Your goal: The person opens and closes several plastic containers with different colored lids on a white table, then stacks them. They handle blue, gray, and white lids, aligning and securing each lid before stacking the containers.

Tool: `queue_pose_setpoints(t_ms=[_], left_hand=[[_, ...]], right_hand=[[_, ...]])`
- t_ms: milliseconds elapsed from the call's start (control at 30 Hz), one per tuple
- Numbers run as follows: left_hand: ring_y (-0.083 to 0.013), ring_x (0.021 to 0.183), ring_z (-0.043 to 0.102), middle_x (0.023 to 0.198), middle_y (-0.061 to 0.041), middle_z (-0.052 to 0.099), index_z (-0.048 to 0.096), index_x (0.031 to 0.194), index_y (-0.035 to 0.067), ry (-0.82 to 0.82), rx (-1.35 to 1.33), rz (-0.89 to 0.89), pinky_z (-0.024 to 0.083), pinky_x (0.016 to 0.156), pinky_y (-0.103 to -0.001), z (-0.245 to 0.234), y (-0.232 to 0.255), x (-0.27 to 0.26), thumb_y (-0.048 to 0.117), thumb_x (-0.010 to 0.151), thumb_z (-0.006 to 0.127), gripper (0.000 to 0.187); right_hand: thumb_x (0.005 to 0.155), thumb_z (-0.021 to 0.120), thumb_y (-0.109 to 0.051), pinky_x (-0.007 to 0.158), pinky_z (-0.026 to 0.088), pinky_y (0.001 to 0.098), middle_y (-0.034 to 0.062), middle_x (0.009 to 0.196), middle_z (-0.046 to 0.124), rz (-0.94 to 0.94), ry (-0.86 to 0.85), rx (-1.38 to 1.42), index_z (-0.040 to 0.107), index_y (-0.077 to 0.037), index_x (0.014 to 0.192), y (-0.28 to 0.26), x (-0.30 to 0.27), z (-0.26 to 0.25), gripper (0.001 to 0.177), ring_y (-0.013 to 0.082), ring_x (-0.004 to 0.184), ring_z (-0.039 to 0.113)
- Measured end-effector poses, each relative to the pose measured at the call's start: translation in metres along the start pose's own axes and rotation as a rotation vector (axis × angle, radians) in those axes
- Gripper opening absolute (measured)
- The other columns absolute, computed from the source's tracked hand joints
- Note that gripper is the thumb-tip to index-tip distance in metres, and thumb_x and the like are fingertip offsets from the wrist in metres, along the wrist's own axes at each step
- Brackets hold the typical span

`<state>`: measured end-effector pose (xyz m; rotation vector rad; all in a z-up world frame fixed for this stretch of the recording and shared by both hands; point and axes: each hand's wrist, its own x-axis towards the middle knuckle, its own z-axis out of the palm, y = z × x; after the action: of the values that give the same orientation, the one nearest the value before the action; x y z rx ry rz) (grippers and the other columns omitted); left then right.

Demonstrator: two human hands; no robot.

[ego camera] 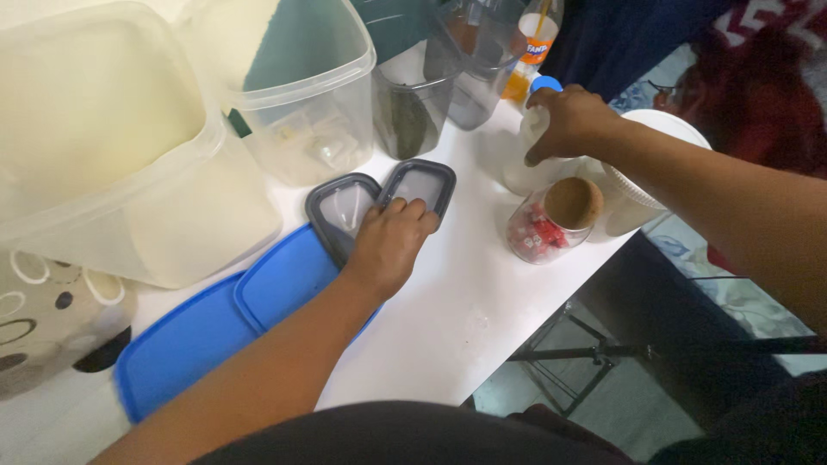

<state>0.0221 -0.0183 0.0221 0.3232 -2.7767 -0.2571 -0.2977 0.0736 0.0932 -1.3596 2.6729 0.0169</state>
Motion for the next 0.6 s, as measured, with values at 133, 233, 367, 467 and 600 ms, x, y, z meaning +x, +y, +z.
queue_pose_setpoints(t_ms=[133,233,367,467,600], left_hand=[[-0.0300,0.102,0.060,0.101,-0.008,0.062,0.068,0.096,0.010,0.010,0.029,-0.005,0.048,0.086,-0.049,-0.008,-0.003,-0.013,0.002,0.082,0.061,0.018],[-0.0302,0.106,0.060,0.102,-0.007,0.063,0.070,0.093,0.012,-0.018,0.074,-0.048,0.048,0.089,-0.048,-0.008,-0.010,-0.021,-0.001,0.079,0.060,0.022],[-0.0288,0.109,0.060,0.104,-0.007,0.065,0.073,0.099,0.014,-0.068,0.087,-0.129,0.049,0.093,-0.048,-0.009,-0.018,-0.026,0.001,0.086,0.060,0.022],[-0.0310,0.112,0.059,0.112,-0.010,0.063,0.070,0.115,0.011,0.064,-0.023,-0.118,0.049,0.097,-0.049,-0.013,-0.013,-0.027,0.000,0.085,0.060,0.033],[-0.0401,0.128,0.050,0.136,-0.020,0.053,0.050,0.140,0.004,0.257,-0.240,-0.006,0.043,0.109,-0.051,-0.026,0.007,-0.023,0.008,0.081,0.064,0.061]], right_hand=[[0.055,0.096,-0.041,0.095,0.055,0.0459,0.0215,0.131,0.063,-0.012,-0.007,0.021,0.063,-0.021,0.141,-0.024,-0.008,-0.008,0.095,0.0392,0.113,0.067],[0.056,0.094,-0.044,0.093,0.056,0.0454,0.0206,0.126,0.066,0.021,-0.055,0.098,0.057,-0.015,0.144,-0.054,-0.017,-0.013,0.099,0.0371,0.113,0.067],[0.057,0.094,-0.046,0.095,0.056,0.0440,0.0227,0.125,0.066,-0.082,-0.064,0.143,0.056,-0.009,0.143,-0.085,-0.039,-0.016,0.100,0.0379,0.112,0.068],[0.058,0.095,-0.046,0.097,0.054,0.0454,0.0259,0.129,0.060,-0.206,-0.036,0.123,0.050,-0.007,0.144,-0.102,-0.064,-0.011,0.105,0.0417,0.116,0.063],[0.055,0.098,-0.042,0.105,0.048,0.0457,0.0268,0.131,0.057,-0.373,0.011,0.208,0.038,-0.004,0.145,-0.110,-0.097,-0.002,0.114,0.0428,0.126,0.055]])
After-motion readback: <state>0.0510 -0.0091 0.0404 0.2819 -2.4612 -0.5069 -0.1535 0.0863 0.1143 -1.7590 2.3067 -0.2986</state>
